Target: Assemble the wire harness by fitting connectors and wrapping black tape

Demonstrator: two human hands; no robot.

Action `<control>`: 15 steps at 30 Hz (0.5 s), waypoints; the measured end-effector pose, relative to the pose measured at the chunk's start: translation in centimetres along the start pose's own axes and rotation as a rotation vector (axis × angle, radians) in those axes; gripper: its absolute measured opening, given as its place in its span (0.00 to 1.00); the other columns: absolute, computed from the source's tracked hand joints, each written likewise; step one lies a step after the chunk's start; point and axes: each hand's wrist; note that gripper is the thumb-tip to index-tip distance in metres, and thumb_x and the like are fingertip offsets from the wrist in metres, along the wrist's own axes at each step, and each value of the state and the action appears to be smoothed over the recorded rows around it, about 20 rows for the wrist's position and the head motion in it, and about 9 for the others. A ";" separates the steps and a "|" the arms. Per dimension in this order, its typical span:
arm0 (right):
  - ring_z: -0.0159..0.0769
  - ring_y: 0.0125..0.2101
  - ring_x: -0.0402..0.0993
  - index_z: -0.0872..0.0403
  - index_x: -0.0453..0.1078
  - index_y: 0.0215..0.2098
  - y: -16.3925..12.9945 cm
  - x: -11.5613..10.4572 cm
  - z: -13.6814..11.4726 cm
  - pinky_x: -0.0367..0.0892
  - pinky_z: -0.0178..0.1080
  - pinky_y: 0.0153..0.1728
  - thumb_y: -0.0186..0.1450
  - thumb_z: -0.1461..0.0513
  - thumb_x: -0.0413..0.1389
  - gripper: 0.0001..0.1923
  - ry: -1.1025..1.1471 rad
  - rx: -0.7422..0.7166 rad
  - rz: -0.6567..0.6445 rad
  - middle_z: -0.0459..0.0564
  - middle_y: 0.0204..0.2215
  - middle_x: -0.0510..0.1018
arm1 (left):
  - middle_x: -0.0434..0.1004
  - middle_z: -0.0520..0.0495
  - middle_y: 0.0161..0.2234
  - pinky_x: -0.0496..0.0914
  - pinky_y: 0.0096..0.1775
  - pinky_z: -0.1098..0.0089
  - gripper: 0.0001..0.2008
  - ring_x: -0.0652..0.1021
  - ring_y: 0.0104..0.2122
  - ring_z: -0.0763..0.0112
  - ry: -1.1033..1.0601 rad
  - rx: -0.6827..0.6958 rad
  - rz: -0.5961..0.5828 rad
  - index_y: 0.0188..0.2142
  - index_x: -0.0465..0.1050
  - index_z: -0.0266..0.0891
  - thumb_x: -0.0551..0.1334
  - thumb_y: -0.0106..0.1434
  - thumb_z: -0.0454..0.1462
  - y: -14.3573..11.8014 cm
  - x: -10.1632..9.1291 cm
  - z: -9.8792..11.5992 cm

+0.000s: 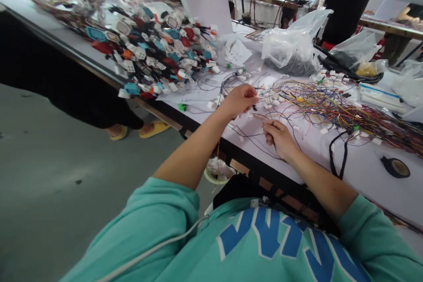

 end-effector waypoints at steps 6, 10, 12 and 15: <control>0.21 0.13 0.46 0.53 0.66 0.25 -0.8 -0.1 -0.9 0.42 0.30 0.15 0.48 0.59 0.55 0.06 -0.124 -0.156 -0.080 0.34 0.12 0.57 | 0.72 0.53 0.20 0.68 0.21 0.81 0.05 0.73 0.18 0.82 -0.973 -0.393 -0.059 0.30 0.69 0.33 0.57 0.56 0.25 -6.5 1.3 0.0; 0.22 0.16 0.52 0.54 0.65 0.20 -1.4 -0.1 -0.8 0.49 0.31 0.19 0.50 0.59 0.54 0.06 -0.329 -0.264 -0.086 0.38 0.14 0.61 | 0.71 0.53 0.17 0.65 0.15 0.83 0.10 0.72 0.14 0.80 -1.108 -0.506 -0.010 0.24 0.66 0.33 0.53 0.60 0.24 -8.2 2.3 -0.5; 0.23 0.17 0.53 0.54 0.65 0.19 -1.6 -0.1 -0.8 0.51 0.32 0.20 0.51 0.59 0.52 0.07 -0.407 -0.287 -0.078 0.38 0.14 0.62 | 0.70 0.53 0.15 0.64 0.14 0.83 0.10 0.71 0.13 0.80 -1.134 -0.500 -0.018 0.24 0.65 0.33 0.54 0.59 0.25 -8.4 2.5 -0.8; 0.25 0.19 0.55 0.54 0.63 0.17 -1.8 -0.1 -0.9 0.52 0.32 0.22 0.52 0.60 0.50 0.08 -0.499 -0.315 -0.087 0.39 0.14 0.62 | 0.71 0.54 0.16 0.64 0.14 0.83 0.07 0.71 0.13 0.80 -1.145 -0.435 -0.053 0.24 0.66 0.33 0.59 0.56 0.26 -8.6 2.4 -1.2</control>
Point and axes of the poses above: each hand's wrist, its own y-axis towards the middle knuckle, its own x-axis out of the palm, z = x × y
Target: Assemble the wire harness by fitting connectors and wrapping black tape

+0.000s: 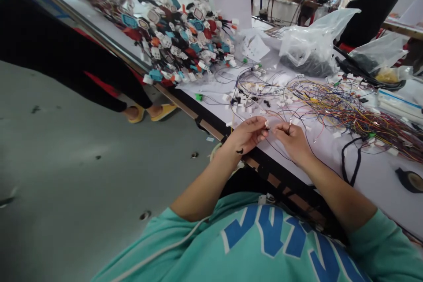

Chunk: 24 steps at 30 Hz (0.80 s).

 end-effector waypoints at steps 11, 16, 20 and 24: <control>0.26 0.19 0.53 0.53 0.58 0.14 0.0 -0.3 -0.4 0.51 0.33 0.23 0.52 0.61 0.48 0.10 -0.107 0.029 -0.075 0.40 0.13 0.58 | 0.69 0.57 0.15 0.65 0.16 0.79 0.18 0.71 0.14 0.79 0.325 0.239 -0.116 0.25 0.67 0.35 0.71 0.40 0.41 -0.8 -0.7 0.3; 0.26 0.19 0.55 0.53 0.59 0.15 -0.1 -0.3 -1.2 0.52 0.33 0.23 0.51 0.62 0.50 0.09 -0.158 0.056 -0.113 0.39 0.13 0.61 | 0.67 0.58 0.14 0.63 0.15 0.79 0.18 0.70 0.13 0.79 0.390 0.206 -0.112 0.25 0.66 0.36 0.71 0.40 0.42 -1.0 -0.9 0.5; 0.26 0.18 0.56 0.53 0.59 0.15 -0.3 -0.2 -1.5 0.51 0.33 0.22 0.52 0.62 0.50 0.09 -0.171 0.064 -0.110 0.39 0.13 0.61 | 0.68 0.58 0.15 0.63 0.14 0.79 0.19 0.70 0.12 0.79 0.386 0.184 -0.149 0.24 0.65 0.36 0.71 0.40 0.43 -1.0 -0.8 0.1; 0.26 0.19 0.57 0.53 0.61 0.16 -0.2 -0.1 -1.1 0.53 0.33 0.23 0.54 0.60 0.49 0.10 -0.098 0.061 -0.114 0.40 0.14 0.65 | 0.68 0.58 0.14 0.64 0.15 0.79 0.19 0.70 0.13 0.79 0.371 0.257 -0.126 0.24 0.66 0.35 0.71 0.39 0.43 -1.0 -0.3 -0.5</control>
Point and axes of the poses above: each hand's wrist, its own y-axis towards the middle knuckle, its own x-axis out of the palm, z = x × y
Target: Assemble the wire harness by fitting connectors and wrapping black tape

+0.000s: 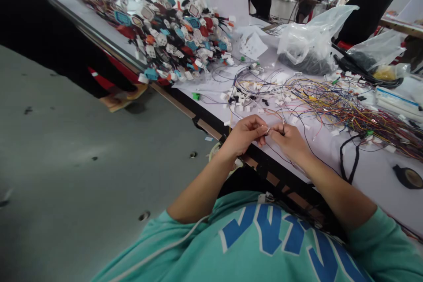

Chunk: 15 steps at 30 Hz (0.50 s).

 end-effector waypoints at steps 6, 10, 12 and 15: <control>0.26 0.19 0.57 0.53 0.61 0.17 0.0 -0.3 -0.3 0.53 0.33 0.23 0.52 0.63 0.50 0.06 -0.036 0.000 0.043 0.39 0.15 0.63 | 0.69 0.57 0.15 0.63 0.14 0.79 0.20 0.69 0.12 0.80 -0.109 -0.012 0.091 0.21 0.65 0.35 0.73 0.35 0.43 0.0 0.6 0.0; 0.26 0.20 0.58 0.53 0.60 0.17 -0.2 -0.4 -0.7 0.53 0.33 0.24 0.52 0.65 0.49 0.06 -0.083 -0.012 0.058 0.39 0.15 0.63 | 0.70 0.57 0.15 0.62 0.14 0.79 0.20 0.69 0.12 0.80 -0.120 0.009 0.109 0.22 0.65 0.35 0.72 0.36 0.43 0.0 0.7 -0.1; 0.26 0.20 0.58 0.53 0.59 0.17 -0.3 -0.3 -0.7 0.54 0.33 0.25 0.52 0.65 0.49 0.07 -0.109 -0.017 0.062 0.40 0.16 0.64 | 0.70 0.57 0.16 0.62 0.14 0.79 0.19 0.69 0.12 0.81 -0.084 0.022 0.110 0.22 0.65 0.35 0.72 0.37 0.42 0.0 0.7 -0.2; 0.27 0.20 0.59 0.52 0.58 0.17 -0.4 -0.1 -0.4 0.54 0.33 0.25 0.53 0.64 0.49 0.08 -0.132 -0.050 0.055 0.40 0.16 0.64 | 0.69 0.57 0.15 0.63 0.15 0.78 0.17 0.69 0.12 0.80 -0.001 0.049 0.104 0.22 0.64 0.36 0.70 0.40 0.42 -0.1 0.7 -0.5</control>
Point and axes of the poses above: each hand's wrist, its own y-axis towards the middle knuckle, its own x-axis out of the palm, z = x × y
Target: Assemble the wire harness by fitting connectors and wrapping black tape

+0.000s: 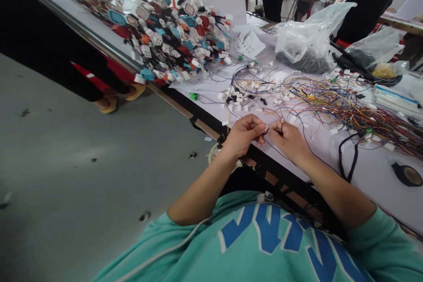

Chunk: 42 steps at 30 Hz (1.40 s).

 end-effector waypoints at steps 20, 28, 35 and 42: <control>0.34 0.29 0.68 0.52 0.65 0.35 0.2 -1.1 -0.1 0.55 0.35 0.27 0.60 0.65 0.49 0.06 -0.591 -0.146 -0.185 0.49 0.31 0.75 | 0.64 0.57 0.15 0.56 0.14 0.80 0.09 0.64 0.12 0.83 0.300 -0.023 -0.010 0.23 0.68 0.37 0.64 0.49 0.40 -1.2 0.1 2.1; 0.26 0.20 0.59 0.52 0.62 0.19 0.5 -1.8 -0.8 0.54 0.32 0.24 0.54 0.65 0.50 0.06 -0.074 -0.165 -0.018 0.40 0.17 0.66 | 0.68 0.57 0.16 0.54 0.12 0.79 0.16 0.65 0.10 0.82 -0.060 -0.137 -0.055 0.27 0.68 0.36 0.70 0.41 0.41 -0.6 -0.2 1.3; 0.27 0.21 0.58 0.53 0.60 0.17 0.4 -2.2 -1.1 0.55 0.33 0.26 0.49 0.67 0.50 0.06 -0.174 -0.202 -0.040 0.41 0.17 0.64 | 0.68 0.57 0.15 0.52 0.11 0.79 0.18 0.64 0.09 0.83 -0.172 -0.154 -0.109 0.25 0.67 0.35 0.71 0.40 0.42 -0.4 -0.4 1.2; 0.28 0.23 0.60 0.53 0.59 0.19 -0.1 -1.7 -1.0 0.55 0.33 0.26 0.51 0.66 0.48 0.04 -0.431 -0.278 0.017 0.43 0.19 0.66 | 0.68 0.57 0.16 0.55 0.13 0.80 0.18 0.65 0.12 0.83 -0.022 -0.042 -0.107 0.27 0.66 0.35 0.69 0.43 0.44 -0.7 -0.5 1.1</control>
Point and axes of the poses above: each hand's wrist, its own y-axis towards the middle knuckle, its own x-axis out of the palm, z = x × y
